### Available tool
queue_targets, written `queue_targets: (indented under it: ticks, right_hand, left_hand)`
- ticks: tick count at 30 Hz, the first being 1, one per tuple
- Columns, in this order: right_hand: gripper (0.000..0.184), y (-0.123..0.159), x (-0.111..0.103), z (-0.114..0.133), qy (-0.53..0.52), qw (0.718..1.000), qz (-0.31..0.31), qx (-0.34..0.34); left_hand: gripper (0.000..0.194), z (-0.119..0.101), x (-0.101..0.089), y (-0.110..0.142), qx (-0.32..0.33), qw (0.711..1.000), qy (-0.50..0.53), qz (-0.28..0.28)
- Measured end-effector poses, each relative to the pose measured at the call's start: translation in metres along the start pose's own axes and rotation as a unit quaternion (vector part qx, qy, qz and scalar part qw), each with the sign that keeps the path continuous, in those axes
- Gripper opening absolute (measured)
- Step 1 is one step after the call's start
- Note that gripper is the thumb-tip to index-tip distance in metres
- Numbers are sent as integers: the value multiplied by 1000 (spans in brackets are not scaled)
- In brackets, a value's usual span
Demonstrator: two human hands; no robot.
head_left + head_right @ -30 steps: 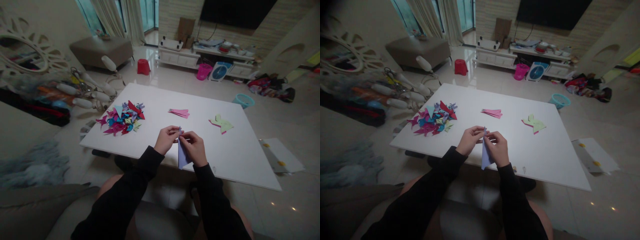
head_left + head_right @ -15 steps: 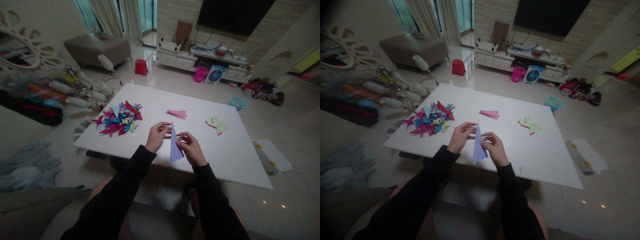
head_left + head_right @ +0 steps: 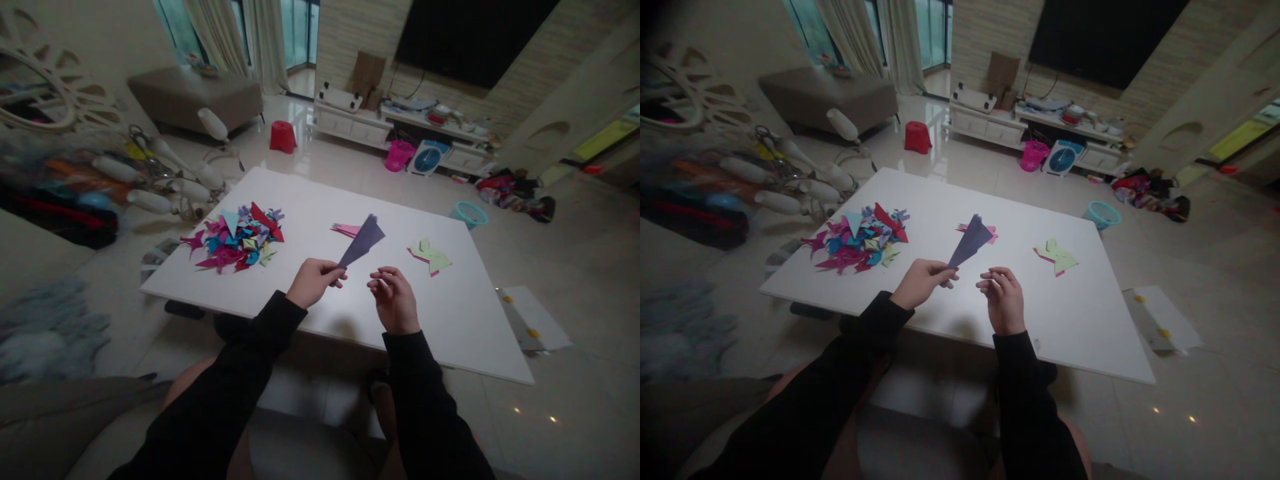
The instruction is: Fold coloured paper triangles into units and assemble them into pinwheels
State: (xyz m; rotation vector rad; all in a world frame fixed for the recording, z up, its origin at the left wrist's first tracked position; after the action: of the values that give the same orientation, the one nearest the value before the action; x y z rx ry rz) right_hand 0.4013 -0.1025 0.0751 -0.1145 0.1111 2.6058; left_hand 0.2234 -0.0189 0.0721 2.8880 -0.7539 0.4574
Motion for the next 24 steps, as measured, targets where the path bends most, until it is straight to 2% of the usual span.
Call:
queue_targets:
  ticks: [2, 4, 7, 9, 11, 15, 20, 24]
  right_hand:
    - [15, 4, -5, 7, 114, 986, -73, -100]
    - [10, 11, -4, 17, 254, 935, -110, -223]
    - [17, 21, 6, 27, 396, 840, -96, -359]
    - [20, 22, 11, 27, 428, 805, -77, -404]
    - [18, 21, 15, 26, 425, 794, -55, -430]
    - [20, 16, 14, 20, 397, 797, -22, -454]
    - [21, 4, -3, 7, 410, 792, -79, -445]
    - [19, -18, -9, -16, 449, 780, -115, -421]
  left_hand:
    - [28, 8, -2, 1, -73, 994, 77, -3]
    - [32, 14, -1, 3, -132, 982, 132, 4]
    - [30, 18, 5, 9, -203, 962, 177, 39]
    - [28, 19, 12, 14, -243, 949, 188, 70]
    - [27, 19, 18, 20, -274, 938, 193, 92]
    - [34, 21, 29, 30, -321, 915, 212, 119]
    - [43, 20, 35, 35, -351, 899, 217, 148]
    - [39, 17, 38, 36, -339, 907, 199, 152]
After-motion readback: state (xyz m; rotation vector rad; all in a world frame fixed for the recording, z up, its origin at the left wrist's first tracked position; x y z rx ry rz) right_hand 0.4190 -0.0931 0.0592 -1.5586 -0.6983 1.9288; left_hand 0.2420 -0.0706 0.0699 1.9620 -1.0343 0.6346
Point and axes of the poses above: each hand's wrist, its own y-axis away from the middle knuckle, its own x-axis out of the palm, z = x × y, the point moved 4 cm from there along -y, towards the middle knuckle, and after that the axes turned 15 degrees about y, right-handed, at the moved point
